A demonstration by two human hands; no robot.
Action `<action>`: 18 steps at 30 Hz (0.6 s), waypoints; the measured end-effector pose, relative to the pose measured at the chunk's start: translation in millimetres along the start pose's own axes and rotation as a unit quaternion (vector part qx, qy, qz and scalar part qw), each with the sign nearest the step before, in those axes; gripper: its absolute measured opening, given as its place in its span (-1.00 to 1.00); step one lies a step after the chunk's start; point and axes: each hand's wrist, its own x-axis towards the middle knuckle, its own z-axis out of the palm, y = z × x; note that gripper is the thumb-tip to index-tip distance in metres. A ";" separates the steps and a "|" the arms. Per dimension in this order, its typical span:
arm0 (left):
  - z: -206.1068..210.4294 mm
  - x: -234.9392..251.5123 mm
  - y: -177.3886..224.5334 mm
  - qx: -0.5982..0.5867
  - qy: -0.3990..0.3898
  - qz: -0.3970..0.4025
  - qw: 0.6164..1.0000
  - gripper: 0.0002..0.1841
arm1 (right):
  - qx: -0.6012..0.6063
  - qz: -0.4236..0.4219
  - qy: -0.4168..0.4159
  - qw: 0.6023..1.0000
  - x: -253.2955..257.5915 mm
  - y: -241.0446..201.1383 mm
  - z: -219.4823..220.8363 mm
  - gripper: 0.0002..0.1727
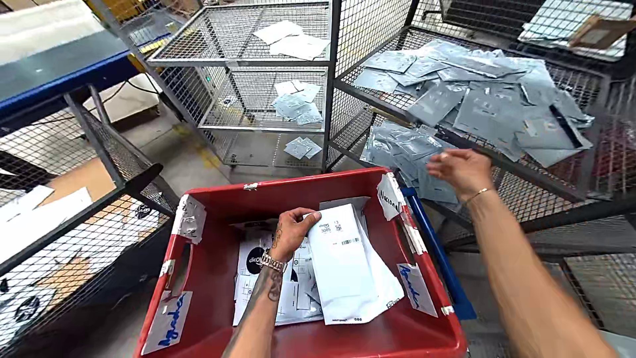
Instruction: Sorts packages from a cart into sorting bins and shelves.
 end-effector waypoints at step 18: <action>25.1 25.1 -80.2 0.102 -0.107 0.107 0.983 -0.50 | -0.291 -0.107 -0.391 0.867 -181.4 1.9 39.6 -0.55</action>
